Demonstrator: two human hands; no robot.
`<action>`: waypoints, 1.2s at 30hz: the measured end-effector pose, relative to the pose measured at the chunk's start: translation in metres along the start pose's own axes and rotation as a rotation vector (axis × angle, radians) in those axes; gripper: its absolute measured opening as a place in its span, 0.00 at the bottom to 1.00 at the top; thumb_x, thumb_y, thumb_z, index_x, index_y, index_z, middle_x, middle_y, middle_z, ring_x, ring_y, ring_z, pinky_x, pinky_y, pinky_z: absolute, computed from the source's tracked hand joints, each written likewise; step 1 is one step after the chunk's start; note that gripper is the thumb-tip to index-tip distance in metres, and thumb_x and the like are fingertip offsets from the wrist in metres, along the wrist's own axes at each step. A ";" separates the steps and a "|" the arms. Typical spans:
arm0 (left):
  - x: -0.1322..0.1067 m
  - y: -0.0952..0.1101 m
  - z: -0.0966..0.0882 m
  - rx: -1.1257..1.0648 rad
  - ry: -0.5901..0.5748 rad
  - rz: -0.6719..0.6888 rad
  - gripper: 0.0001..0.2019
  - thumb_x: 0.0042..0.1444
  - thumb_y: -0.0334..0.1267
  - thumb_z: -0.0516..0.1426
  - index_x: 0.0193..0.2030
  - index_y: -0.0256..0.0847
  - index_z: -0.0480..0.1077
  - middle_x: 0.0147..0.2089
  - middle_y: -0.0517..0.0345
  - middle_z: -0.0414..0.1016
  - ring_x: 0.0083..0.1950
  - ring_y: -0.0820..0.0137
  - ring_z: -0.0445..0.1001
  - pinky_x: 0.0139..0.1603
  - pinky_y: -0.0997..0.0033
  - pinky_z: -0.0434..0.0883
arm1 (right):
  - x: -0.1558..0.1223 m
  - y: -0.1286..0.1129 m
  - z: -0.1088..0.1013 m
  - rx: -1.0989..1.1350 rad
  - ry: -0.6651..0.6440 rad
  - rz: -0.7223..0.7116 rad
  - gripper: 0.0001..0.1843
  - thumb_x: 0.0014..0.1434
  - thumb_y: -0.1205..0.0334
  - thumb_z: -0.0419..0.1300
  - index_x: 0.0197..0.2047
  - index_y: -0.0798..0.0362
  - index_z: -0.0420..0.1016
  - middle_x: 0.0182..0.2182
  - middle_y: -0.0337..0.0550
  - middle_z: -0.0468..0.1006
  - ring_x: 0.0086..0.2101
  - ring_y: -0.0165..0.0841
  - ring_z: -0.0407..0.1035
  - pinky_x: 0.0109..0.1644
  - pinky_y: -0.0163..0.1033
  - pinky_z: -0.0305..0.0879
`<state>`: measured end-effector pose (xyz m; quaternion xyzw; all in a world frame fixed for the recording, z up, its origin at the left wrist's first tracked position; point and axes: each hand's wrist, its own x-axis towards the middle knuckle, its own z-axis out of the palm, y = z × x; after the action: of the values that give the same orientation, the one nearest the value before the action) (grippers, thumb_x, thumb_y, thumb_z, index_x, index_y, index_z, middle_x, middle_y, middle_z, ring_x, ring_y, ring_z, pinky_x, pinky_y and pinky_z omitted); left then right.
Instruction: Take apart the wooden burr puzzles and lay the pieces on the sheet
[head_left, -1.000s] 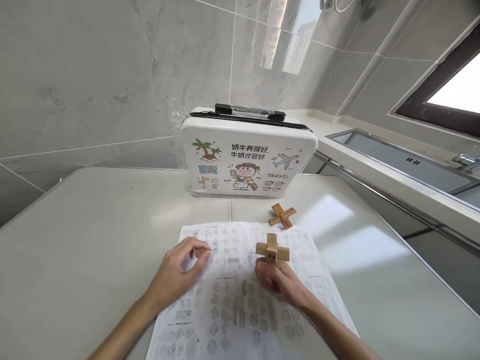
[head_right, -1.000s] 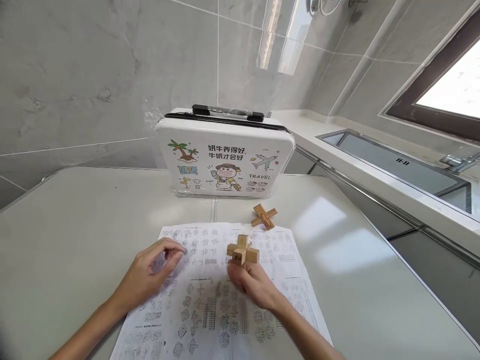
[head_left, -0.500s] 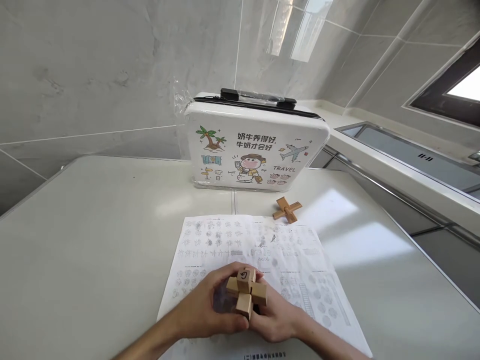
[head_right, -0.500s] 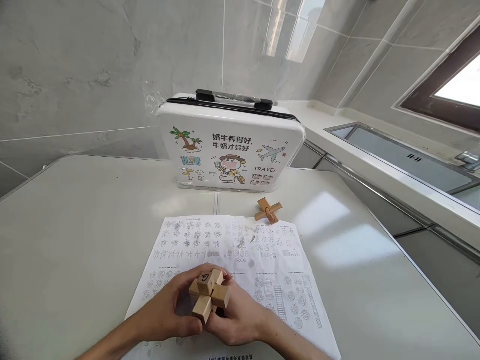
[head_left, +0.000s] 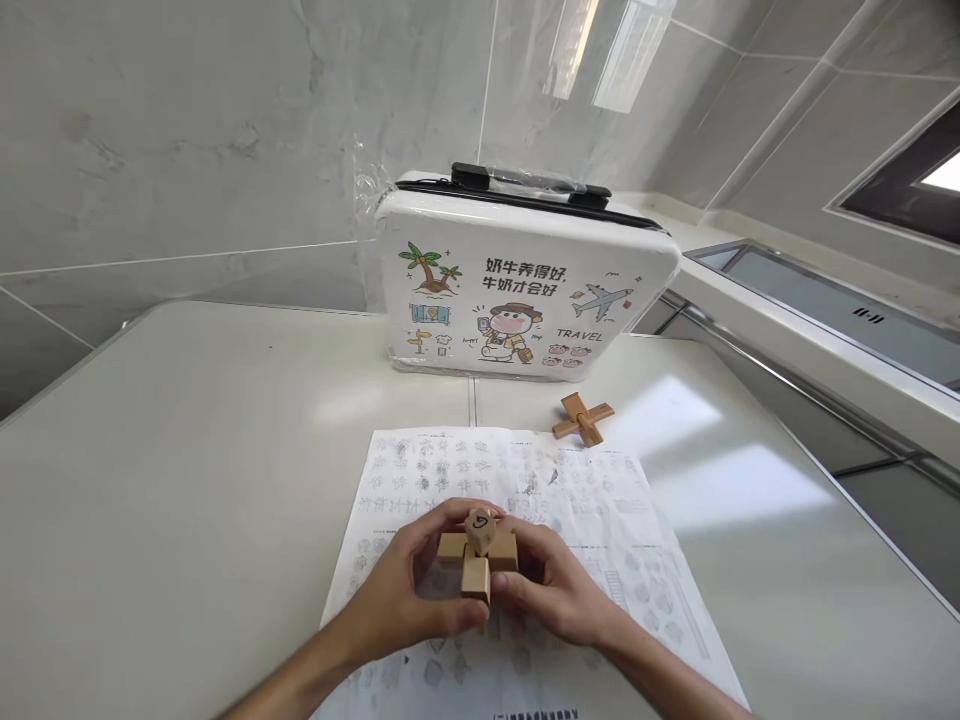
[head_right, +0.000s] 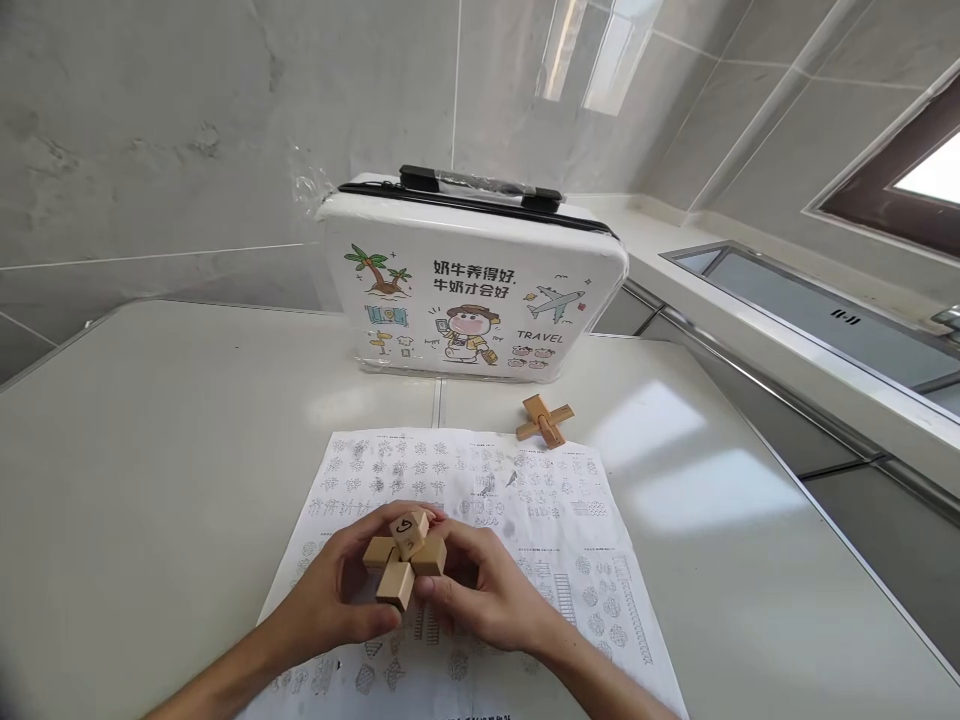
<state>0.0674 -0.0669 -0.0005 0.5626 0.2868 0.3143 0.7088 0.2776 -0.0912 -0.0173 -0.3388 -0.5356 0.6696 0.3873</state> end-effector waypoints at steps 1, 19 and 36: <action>0.000 0.000 0.000 0.018 0.033 -0.003 0.33 0.51 0.50 0.72 0.62 0.48 0.70 0.62 0.47 0.73 0.62 0.51 0.74 0.62 0.54 0.73 | 0.000 0.001 0.000 -0.041 0.054 -0.022 0.18 0.64 0.45 0.67 0.40 0.52 0.72 0.27 0.36 0.71 0.23 0.26 0.62 0.26 0.32 0.57; -0.001 0.002 0.004 0.187 0.223 -0.024 0.27 0.56 0.45 0.70 0.61 0.51 0.69 0.62 0.51 0.74 0.63 0.56 0.75 0.63 0.56 0.73 | 0.001 0.008 -0.001 -0.080 0.129 -0.054 0.12 0.73 0.50 0.59 0.50 0.49 0.69 0.28 0.37 0.76 0.21 0.29 0.72 0.23 0.33 0.63; 0.002 0.005 -0.003 0.550 0.248 0.093 0.28 0.55 0.47 0.70 0.61 0.52 0.70 0.62 0.51 0.73 0.62 0.55 0.74 0.63 0.52 0.74 | 0.003 0.008 -0.004 -0.036 0.190 -0.062 0.15 0.71 0.47 0.61 0.48 0.49 0.69 0.29 0.37 0.75 0.22 0.28 0.69 0.26 0.34 0.64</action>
<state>0.0663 -0.0629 0.0036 0.7032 0.4193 0.3233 0.4745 0.2786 -0.0882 -0.0260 -0.3908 -0.5186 0.6125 0.4508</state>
